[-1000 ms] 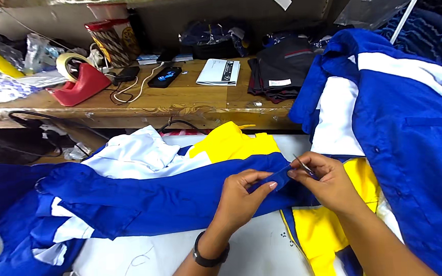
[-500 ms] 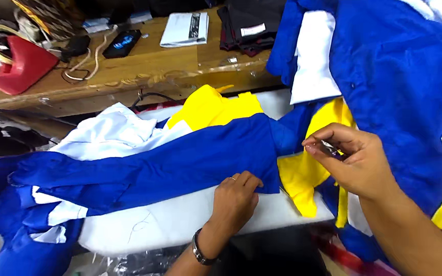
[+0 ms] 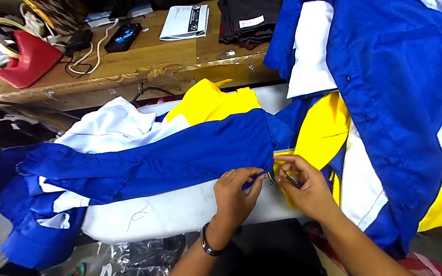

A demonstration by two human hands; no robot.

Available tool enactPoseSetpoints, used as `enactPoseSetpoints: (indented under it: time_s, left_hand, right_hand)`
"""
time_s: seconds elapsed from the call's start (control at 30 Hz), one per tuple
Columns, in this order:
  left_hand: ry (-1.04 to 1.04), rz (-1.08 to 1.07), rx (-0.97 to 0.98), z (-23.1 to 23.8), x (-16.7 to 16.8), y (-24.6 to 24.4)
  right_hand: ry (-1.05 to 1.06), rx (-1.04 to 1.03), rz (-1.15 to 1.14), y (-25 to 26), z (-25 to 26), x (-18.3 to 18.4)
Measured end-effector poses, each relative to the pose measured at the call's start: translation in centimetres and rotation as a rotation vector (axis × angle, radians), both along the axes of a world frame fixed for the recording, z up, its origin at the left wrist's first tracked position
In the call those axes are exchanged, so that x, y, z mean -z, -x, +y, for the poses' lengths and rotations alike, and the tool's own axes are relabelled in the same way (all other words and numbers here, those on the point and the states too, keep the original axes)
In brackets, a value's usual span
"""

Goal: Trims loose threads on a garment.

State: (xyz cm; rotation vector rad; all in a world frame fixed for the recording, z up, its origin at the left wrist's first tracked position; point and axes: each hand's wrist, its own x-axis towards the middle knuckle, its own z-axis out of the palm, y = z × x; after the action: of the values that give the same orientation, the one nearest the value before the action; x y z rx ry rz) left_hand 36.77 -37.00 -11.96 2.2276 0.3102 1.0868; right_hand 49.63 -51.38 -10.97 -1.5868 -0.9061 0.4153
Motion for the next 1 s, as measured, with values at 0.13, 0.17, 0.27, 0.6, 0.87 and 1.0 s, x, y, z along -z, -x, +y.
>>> enactPoseSetpoints:
  time_s: [0.13,0.17,0.27,0.6,0.87,1.0]
  left_hand:
    - [-0.032,-0.021,-0.018,-0.6,0.5,0.5]
    - [-0.02,-0.018,-0.014,-0.7,0.6,0.6]
    - [0.162,-0.014,0.055,-1.1,0.7,1.0]
    - [0.583,0.251,0.202,-0.5,-0.1,1.3]
    - [0.585,0.259,0.164,-0.8,0.1,0.8]
    - [0.607,0.243,0.153,-0.8,0.3,0.7]
  right_hand:
    - [-0.077,0.071,-0.245,-0.1,0.8,0.9]
    - [-0.089,0.078,-0.276,-0.2,0.7,0.9]
    - [-0.129,0.046,-0.197,-0.8,-0.1,0.4]
    - [0.282,0.005,-0.358,-1.0,-4.2,-2.2]
    - [0.367,0.042,-0.625,-0.1,-4.3,-3.4]
    - [0.502,0.022,-0.723,-0.3,-3.7,-3.5]
